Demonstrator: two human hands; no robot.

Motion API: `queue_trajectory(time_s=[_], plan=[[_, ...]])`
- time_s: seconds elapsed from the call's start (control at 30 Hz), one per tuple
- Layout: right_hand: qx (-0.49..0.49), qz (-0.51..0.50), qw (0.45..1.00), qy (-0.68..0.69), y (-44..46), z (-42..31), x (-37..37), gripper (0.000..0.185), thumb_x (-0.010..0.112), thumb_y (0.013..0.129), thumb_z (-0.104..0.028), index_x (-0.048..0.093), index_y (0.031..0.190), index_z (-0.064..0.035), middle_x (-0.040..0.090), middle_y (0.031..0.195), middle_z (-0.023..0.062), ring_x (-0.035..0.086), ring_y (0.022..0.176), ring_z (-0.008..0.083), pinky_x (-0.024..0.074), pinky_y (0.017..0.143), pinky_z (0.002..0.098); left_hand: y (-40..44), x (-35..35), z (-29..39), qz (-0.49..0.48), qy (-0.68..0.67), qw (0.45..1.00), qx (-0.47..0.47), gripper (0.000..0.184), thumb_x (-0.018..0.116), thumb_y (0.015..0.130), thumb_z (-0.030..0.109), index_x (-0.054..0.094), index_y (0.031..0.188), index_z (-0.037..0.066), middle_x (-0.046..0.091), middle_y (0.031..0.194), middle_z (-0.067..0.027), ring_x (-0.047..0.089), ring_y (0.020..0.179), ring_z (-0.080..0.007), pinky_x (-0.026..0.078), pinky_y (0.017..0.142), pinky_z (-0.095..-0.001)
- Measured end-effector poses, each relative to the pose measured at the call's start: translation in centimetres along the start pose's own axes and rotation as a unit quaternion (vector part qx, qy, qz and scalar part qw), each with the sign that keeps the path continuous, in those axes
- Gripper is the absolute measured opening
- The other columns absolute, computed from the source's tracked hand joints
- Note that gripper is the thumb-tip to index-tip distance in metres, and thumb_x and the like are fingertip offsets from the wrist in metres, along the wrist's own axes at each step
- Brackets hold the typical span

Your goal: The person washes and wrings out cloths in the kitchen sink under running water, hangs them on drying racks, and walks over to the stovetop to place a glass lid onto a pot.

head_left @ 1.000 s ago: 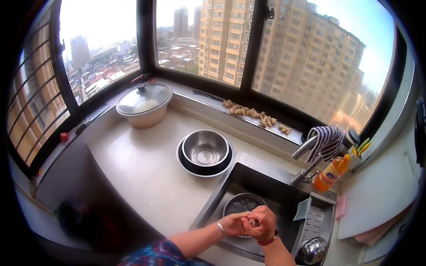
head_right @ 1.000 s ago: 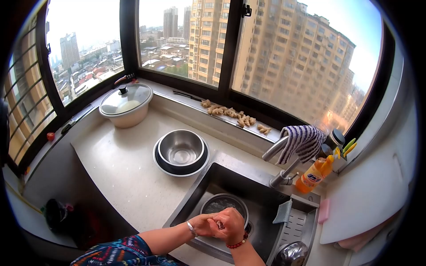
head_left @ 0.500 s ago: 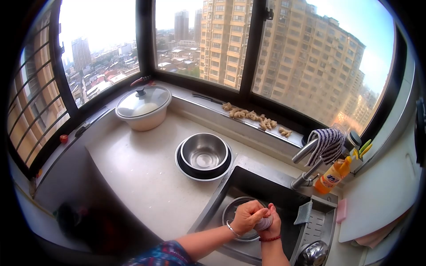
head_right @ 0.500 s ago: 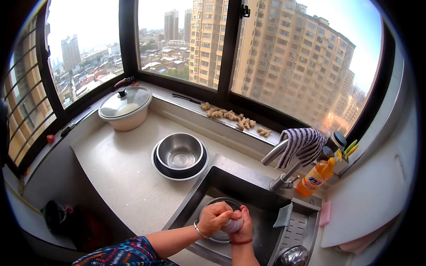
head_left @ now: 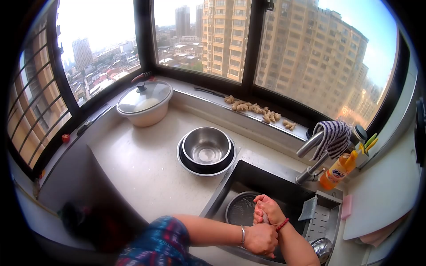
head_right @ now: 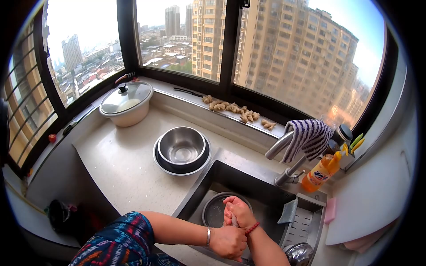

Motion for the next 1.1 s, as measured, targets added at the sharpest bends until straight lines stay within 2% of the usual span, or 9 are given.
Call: queue_trajectory(time_s=[0.37,0.5,0.6,0.73,0.83,0.9,0.93,1.03,1.1], plan=[[-0.012,0.089,0.991,-0.098,0.5,2.1,-2.0,0.006,0.043,0.085,-0.008,0.044,0.09,-0.006,0.044,0.053,0.0029,0.04,0.037,0.0116,0.0359,0.037,0.026,-3.2,9.8,-1.5,-0.268,0.1,0.957,-0.044,0.015,0.056,0.064,0.02,0.063,0.055,0.013,0.06,0.059,-0.0057,0.059,0.056,-0.0239,0.044,0.049,-0.0367],[-0.013,0.192,0.964,-0.186,1.1,3.2,-4.5,0.005,0.043,0.084,-0.007,0.047,0.087,-0.0047,0.044,0.053,0.0033,0.039,0.035,0.0107,0.0343,0.034,0.0248,-6.1,14.8,-3.6,-0.38,0.141,0.91,-0.09,0.017,0.053,0.07,0.02,0.068,0.069,0.012,0.065,0.076,-0.0055,0.061,0.075,-0.0242,0.046,0.069,-0.0381],[-0.024,0.265,0.947,-0.181,0.9,3.7,-5.8,0.006,0.043,0.084,-0.007,0.048,0.086,-0.0042,0.045,0.052,0.0032,0.04,0.036,0.0105,0.0353,0.035,0.0248,-8.0,18.3,-4.7,-0.397,0.188,0.895,-0.073,0.018,0.052,0.067,0.013,0.069,0.074,0.013,0.064,0.087,-0.0038,0.057,0.093,-0.0226,0.037,0.09,-0.0406],[-0.028,0.244,0.957,-0.154,0.9,3.9,-6.4,0.007,0.041,0.087,-0.01,0.045,0.092,-0.0049,0.043,0.052,0.0034,0.041,0.039,0.0135,0.0382,0.039,0.0272,-7.8,15.5,-3.3,-0.428,0.193,0.882,-0.04,0.016,0.052,0.067,0.013,0.068,0.067,0.012,0.064,0.087,-0.0044,0.058,0.09,-0.0233,0.042,0.084,-0.0376],[-0.022,0.197,0.972,-0.128,0.1,3.0,-5.5,0.014,0.041,0.088,-0.011,0.044,0.099,-0.0029,0.046,0.053,0.0037,0.045,0.045,0.0143,0.0427,0.048,0.0273,-7.6,14.3,-2.6,-0.383,0.125,0.915,-0.02,0.013,0.052,0.067,0.014,0.065,0.065,0.011,0.061,0.077,-0.0037,0.059,0.081,-0.0225,0.045,0.075,-0.0335],[-0.016,0.13,0.985,-0.114,-0.6,2.3,-4.4,0.021,0.042,0.087,-0.012,0.045,0.105,-0.0013,0.049,0.06,0.0041,0.049,0.054,0.0132,0.0451,0.062,0.0278,-5.9,9.8,-0.9,-0.249,0.097,0.963,0.042,0.011,0.053,0.067,0.015,0.06,0.072,0.008,0.056,0.071,-0.0036,0.056,0.072,-0.0205,0.045,0.068,-0.0312],[-0.011,0.128,0.984,-0.124,-1.1,2.0,-4.0,0.022,0.041,0.087,-0.013,0.045,0.105,-0.0005,0.049,0.058,0.004,0.05,0.058,0.0143,0.0439,0.065,0.0281,-6.0,9.1,-0.8,-0.248,0.098,0.963,0.044,0.011,0.053,0.067,0.015,0.06,0.072,0.008,0.056,0.071,-0.0036,0.056,0.072,-0.0205,0.045,0.068,-0.0312],[-0.054,0.154,0.981,-0.108,-2.2,1.3,-5.4,0.021,0.042,0.087,-0.013,0.045,0.104,-0.0008,0.048,0.057,0.004,0.049,0.055,0.0147,0.0437,0.062,0.0277,-5.6,5.2,0.9,-0.163,0.114,0.974,0.112,0.021,0.052,0.069,0.017,0.054,0.086,0.006,0.051,0.076,-0.0063,0.053,0.072,-0.0209,0.044,0.067,-0.0321],[-0.12,0.193,0.974,-0.022,-3.2,0.3,-6.1,0.015,0.041,0.087,-0.012,0.046,0.097,-0.0016,0.046,0.055,0.0041,0.046,0.05,0.0139,0.0432,0.054,0.0265,-4.7,-1.0,-0.6,0.002,0.092,0.996,-0.003,0.029,0.055,0.07,0.013,0.049,0.098,0.005,0.049,0.093,-0.0118,0.051,0.084,-0.0245,0.044,0.073,-0.0337]])
Point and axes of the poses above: each hand's wrist, its own y-axis towards the middle knuckle, its own x-axis out of the palm, z = x × y, the point moved 10 cm from there along y, towards the middle knuckle
